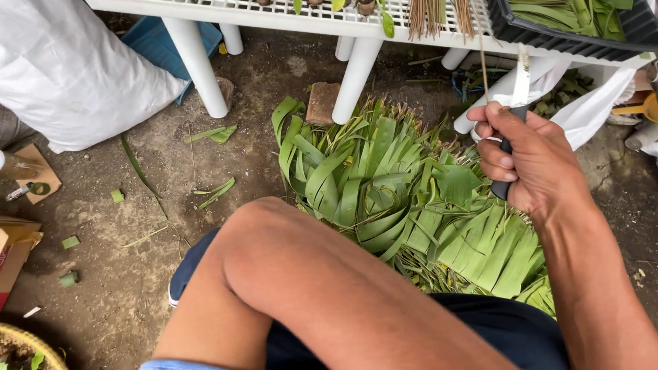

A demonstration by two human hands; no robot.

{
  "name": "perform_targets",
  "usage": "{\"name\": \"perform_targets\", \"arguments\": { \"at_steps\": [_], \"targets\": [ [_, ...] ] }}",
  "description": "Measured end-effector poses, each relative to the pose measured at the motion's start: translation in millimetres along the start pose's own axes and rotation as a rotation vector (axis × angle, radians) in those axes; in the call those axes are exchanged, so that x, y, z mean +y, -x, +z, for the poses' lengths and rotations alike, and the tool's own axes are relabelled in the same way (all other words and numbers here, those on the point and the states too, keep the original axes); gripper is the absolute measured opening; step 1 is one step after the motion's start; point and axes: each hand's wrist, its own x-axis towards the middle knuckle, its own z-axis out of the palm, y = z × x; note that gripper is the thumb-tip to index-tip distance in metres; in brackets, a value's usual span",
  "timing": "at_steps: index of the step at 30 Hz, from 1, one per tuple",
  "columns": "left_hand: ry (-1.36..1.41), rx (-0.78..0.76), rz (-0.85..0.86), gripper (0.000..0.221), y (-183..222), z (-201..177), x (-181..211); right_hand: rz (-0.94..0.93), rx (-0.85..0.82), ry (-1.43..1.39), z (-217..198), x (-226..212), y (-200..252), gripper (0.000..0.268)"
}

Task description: Trimming and stripping leaves or fibers from plant stems using a small knife

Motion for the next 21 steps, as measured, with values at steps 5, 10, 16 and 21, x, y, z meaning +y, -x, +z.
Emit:
{"name": "perform_targets", "arguments": {
  "at_steps": [5, 10, 16, 21],
  "targets": [
    [-0.297, 0.123, 0.038, 0.029, -53.3, -123.8, 24.1, -0.196, 0.098, 0.158, -16.4, 10.0, 33.2, 0.019],
    [-0.573, 0.244, 0.187, 0.027, -111.3, -238.1, 0.9, -0.071, 0.075, 0.163, -39.8, 6.3, 55.6, 0.027],
    [-0.617, 0.306, 0.112, 0.033, -118.3, -294.6, -58.0, -0.466, 0.144, 0.295, -38.5, 14.7, 79.9, 0.020],
    [-0.017, 0.344, -0.146, 0.010, -122.1, -287.3, -82.8, -0.495, 0.110, 0.374, -37.0, 20.5, 76.1, 0.021]
  ]
}}
